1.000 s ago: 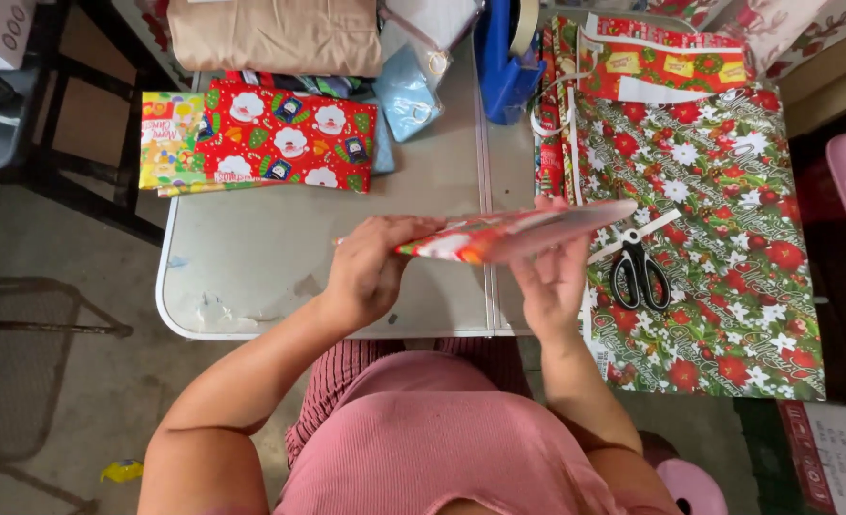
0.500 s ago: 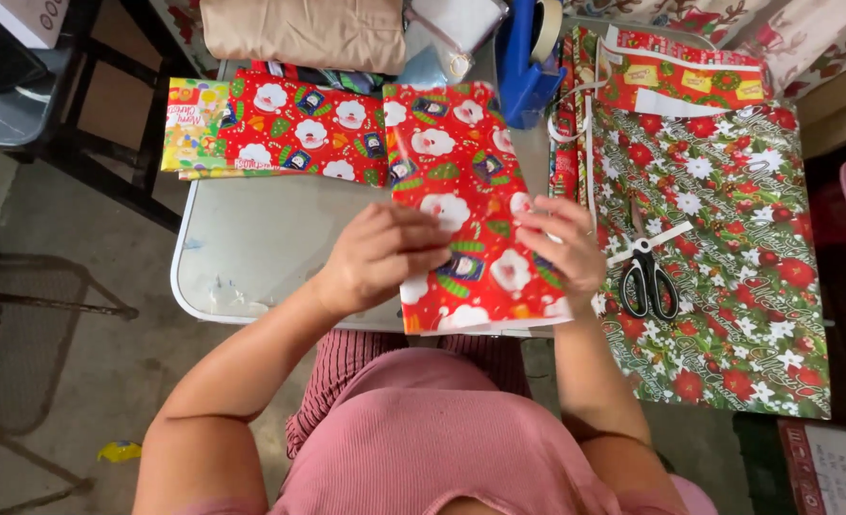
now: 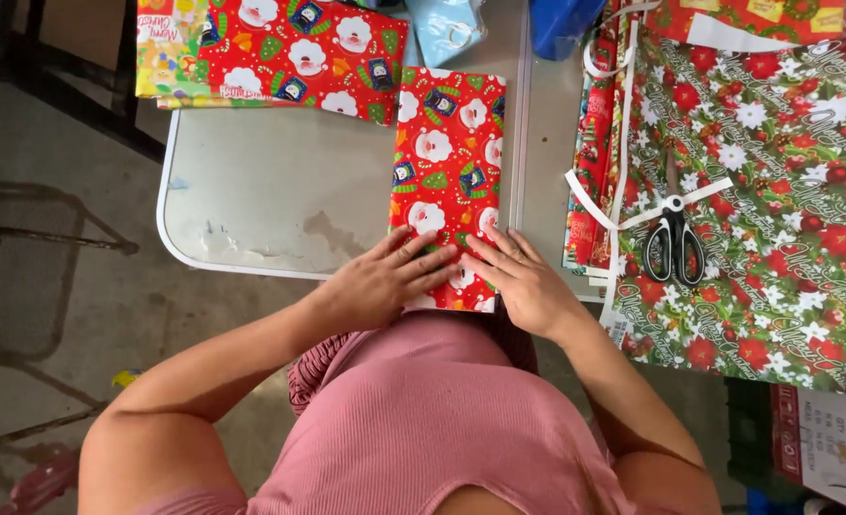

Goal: Wrapping a book with decorative paper using scissors and folding techniques.

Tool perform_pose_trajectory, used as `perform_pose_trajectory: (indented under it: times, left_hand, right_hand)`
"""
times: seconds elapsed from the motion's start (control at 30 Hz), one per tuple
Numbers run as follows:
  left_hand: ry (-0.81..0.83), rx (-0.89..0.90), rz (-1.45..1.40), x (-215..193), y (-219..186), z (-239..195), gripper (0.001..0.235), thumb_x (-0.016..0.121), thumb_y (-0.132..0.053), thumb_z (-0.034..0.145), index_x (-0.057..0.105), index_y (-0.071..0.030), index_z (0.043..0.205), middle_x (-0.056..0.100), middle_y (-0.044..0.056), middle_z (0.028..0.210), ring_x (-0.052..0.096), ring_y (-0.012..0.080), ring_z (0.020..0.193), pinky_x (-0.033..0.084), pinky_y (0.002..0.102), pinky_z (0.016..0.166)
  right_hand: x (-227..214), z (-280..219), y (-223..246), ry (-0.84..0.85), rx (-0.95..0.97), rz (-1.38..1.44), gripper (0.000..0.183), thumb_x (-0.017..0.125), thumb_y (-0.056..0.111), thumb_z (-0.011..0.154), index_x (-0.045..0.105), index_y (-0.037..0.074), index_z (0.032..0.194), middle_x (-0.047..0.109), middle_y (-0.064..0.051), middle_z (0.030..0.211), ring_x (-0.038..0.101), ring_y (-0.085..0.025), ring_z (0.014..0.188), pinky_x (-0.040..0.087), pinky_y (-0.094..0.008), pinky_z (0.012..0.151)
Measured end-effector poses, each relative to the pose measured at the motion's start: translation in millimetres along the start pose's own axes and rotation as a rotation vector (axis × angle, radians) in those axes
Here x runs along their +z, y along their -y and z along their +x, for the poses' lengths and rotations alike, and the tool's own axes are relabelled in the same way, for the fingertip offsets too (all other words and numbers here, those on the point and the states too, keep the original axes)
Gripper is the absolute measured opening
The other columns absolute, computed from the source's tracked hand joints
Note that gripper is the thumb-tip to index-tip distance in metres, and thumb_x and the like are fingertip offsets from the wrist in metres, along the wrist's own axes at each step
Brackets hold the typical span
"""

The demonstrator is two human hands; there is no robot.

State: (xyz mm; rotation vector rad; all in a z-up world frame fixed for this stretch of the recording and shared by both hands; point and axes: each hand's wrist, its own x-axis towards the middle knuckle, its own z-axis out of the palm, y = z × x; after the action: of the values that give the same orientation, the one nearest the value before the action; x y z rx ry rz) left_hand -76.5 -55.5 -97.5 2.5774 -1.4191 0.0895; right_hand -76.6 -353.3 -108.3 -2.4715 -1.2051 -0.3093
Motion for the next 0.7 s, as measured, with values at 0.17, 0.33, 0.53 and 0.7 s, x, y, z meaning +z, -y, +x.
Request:
perform_pose_trajectory:
  times: [0.17, 0.33, 0.53, 0.7]
  left_hand:
    - [-0.48, 0.162, 0.046, 18.8, -2.7, -5.1, 0.038, 0.045, -0.016, 0.109, 0.06, -0.006, 0.142, 0.057, 0.013, 0.151, 0.052, 0.0323, 0.141, 0.039, 0.045, 0.118]
    - [-0.592, 0.17, -0.041, 26.2, -7.0, -19.9, 0.032, 0.047, -0.012, 0.108, 0.069, -0.001, 0.128, 0.068, 0.017, 0.135, 0.065, 0.0338, 0.127, 0.05, 0.045, 0.109]
    - [-0.64, 0.06, -0.003, 22.9, 1.6, -6.0, 0.031, 0.047, -0.012, 0.108, 0.069, -0.002, 0.128, 0.071, 0.015, 0.126, 0.068, 0.0336, 0.118, 0.053, 0.043, 0.102]
    - [-0.656, 0.038, -0.033, 32.3, 6.8, -2.6, 0.03, 0.043, -0.01, 0.109, 0.071, -0.001, 0.117, 0.069, 0.014, 0.116, 0.067, 0.0325, 0.103, 0.055, 0.041, 0.089]
  right_hand:
    - [-12.9, -1.2, 14.0, 0.061, 0.011, -0.012, 0.079, 0.061, 0.009, 0.076, 0.049, 0.015, 0.153, 0.04, -0.008, 0.165, 0.028, -0.029, 0.154, 0.026, -0.051, 0.122]
    - [13.9, -15.6, 18.2, -0.194, -0.044, -0.1, 0.04, 0.057, 0.015, 0.095, 0.068, 0.014, 0.134, 0.059, -0.01, 0.149, 0.05, -0.035, 0.142, 0.042, -0.049, 0.114]
    - [23.7, -13.7, 3.2, -0.273, 0.034, -0.125, 0.034, 0.063, 0.018, 0.096, 0.073, 0.013, 0.127, 0.065, -0.01, 0.143, 0.052, -0.039, 0.14, 0.045, -0.051, 0.11]
    - [14.0, -2.3, -3.2, -0.359, -0.031, -0.071, 0.018, 0.067, 0.009, 0.093, 0.077, 0.009, 0.108, 0.072, -0.01, 0.126, 0.064, -0.038, 0.125, 0.05, -0.048, 0.106]
